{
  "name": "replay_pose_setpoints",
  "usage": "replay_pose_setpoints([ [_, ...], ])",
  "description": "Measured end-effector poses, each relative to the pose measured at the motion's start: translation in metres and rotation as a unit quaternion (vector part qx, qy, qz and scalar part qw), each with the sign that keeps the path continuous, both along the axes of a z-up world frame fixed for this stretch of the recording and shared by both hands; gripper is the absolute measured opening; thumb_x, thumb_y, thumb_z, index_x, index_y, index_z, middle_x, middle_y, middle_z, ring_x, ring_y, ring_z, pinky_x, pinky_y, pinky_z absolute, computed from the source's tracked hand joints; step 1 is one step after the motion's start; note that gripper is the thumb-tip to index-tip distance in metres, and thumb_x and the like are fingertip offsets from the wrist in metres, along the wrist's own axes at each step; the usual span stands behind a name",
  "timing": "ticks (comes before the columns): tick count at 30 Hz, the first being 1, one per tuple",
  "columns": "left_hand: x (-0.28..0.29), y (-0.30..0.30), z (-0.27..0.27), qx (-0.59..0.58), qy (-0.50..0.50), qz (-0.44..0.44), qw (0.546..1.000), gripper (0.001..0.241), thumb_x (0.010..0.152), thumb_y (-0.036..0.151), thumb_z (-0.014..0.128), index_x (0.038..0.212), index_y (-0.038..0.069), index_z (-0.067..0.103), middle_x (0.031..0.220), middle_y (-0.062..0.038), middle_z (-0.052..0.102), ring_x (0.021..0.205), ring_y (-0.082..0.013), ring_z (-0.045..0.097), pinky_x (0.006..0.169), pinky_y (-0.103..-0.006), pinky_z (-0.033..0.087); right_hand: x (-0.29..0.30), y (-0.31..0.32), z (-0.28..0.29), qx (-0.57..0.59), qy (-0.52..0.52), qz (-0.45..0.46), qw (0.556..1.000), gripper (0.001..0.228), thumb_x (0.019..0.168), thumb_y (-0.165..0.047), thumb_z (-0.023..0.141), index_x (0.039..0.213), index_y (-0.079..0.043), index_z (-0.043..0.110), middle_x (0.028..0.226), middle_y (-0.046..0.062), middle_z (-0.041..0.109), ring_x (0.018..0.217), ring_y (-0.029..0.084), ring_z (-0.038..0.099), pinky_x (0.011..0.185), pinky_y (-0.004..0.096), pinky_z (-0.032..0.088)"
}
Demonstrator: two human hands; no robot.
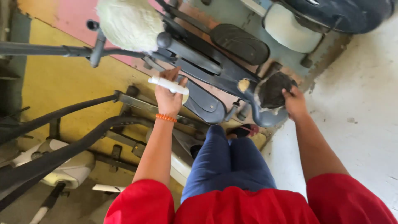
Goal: Cleaning and wiping down various parts of an elliptical machine and exercise equipment using a spray bottle and cloth.
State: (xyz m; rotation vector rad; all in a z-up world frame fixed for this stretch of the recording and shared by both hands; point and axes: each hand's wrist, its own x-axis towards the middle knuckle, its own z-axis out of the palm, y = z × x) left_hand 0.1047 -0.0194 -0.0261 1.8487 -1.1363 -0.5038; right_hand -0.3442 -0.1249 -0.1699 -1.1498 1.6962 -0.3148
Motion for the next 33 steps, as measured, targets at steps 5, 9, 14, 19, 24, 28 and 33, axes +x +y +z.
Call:
replay_pose_setpoints([
  [5,0.047,-0.039,-0.025,-0.025,-0.107,0.031,0.993,0.038,0.095,0.017,0.079,0.132,0.010,0.070,0.115,-0.021,0.057,0.105,-0.0482,0.062,0.096,-0.0547,0.052,0.069,-0.021,0.020,-0.006,-0.042,0.000,0.999,0.031,0.111,-0.017,0.061,0.139,-0.004,0.062,0.118,0.031,0.066,0.115,0.043,0.063,0.094,0.057,0.050],
  [9,0.085,-0.063,-0.069,0.045,-0.019,0.166,0.985,0.040,0.086,0.005,0.071,0.124,0.018,0.073,0.146,-0.018,0.044,0.139,-0.0354,0.044,0.118,-0.0405,0.029,0.146,-0.035,0.048,-0.021,-0.103,0.050,0.993,0.028,0.105,-0.014,0.064,0.130,-0.002,0.067,0.116,0.016,0.067,0.109,0.028,0.062,0.097,0.040,0.048],
  [14,0.115,-0.082,-0.084,0.110,0.177,0.165,0.964,0.055,0.087,0.002,0.067,0.138,0.024,0.066,0.091,-0.001,0.076,0.079,-0.0106,0.067,0.074,-0.0244,0.053,0.211,-0.045,0.085,-0.002,-0.131,0.073,0.989,0.035,0.100,-0.012,0.062,0.133,0.000,0.063,0.119,0.005,0.068,0.104,0.013,0.059,0.095,0.025,0.047],
  [19,0.120,-0.096,-0.080,0.176,0.066,0.222,0.957,0.041,0.075,0.015,0.081,0.114,0.028,0.078,0.101,0.000,0.079,0.088,-0.0160,0.072,0.080,-0.0311,0.057,0.235,-0.054,0.102,0.013,-0.197,0.032,0.980,0.031,0.102,-0.012,0.061,0.131,-0.002,0.065,0.118,0.003,0.068,0.106,0.011,0.058,0.097,0.024,0.046],
  [24,0.127,-0.047,-0.051,0.184,0.127,0.246,0.943,0.028,0.081,0.008,0.075,0.107,0.019,0.079,0.098,-0.004,0.078,0.087,-0.0167,0.073,0.081,-0.0295,0.058,0.258,-0.064,0.125,-0.008,-0.196,0.041,0.980,0.030,0.102,-0.013,0.061,0.130,-0.001,0.065,0.113,0.004,0.069,0.098,0.011,0.060,0.091,0.024,0.050],
  [28,0.112,0.011,0.001,0.145,0.196,0.307,0.920,0.040,0.078,-0.002,0.079,0.115,0.012,0.072,0.118,-0.006,0.075,0.109,-0.0184,0.073,0.102,-0.0295,0.059,0.298,-0.075,0.152,-0.019,-0.257,0.041,0.965,0.029,0.100,-0.009,0.062,0.128,0.000,0.065,0.117,0.007,0.069,0.102,0.013,0.062,0.095,0.027,0.051],
  [33,0.085,0.089,0.019,0.163,0.073,0.309,0.934,0.027,0.083,0.002,0.076,0.108,0.012,0.077,0.109,-0.004,0.077,0.094,-0.0171,0.073,0.085,-0.0293,0.059,0.383,-0.090,0.181,-0.029,-0.377,0.119,0.918,0.025,0.102,-0.012,0.062,0.123,0.001,0.063,0.120,0.012,0.068,0.108,0.018,0.063,0.099,0.032,0.052],
])
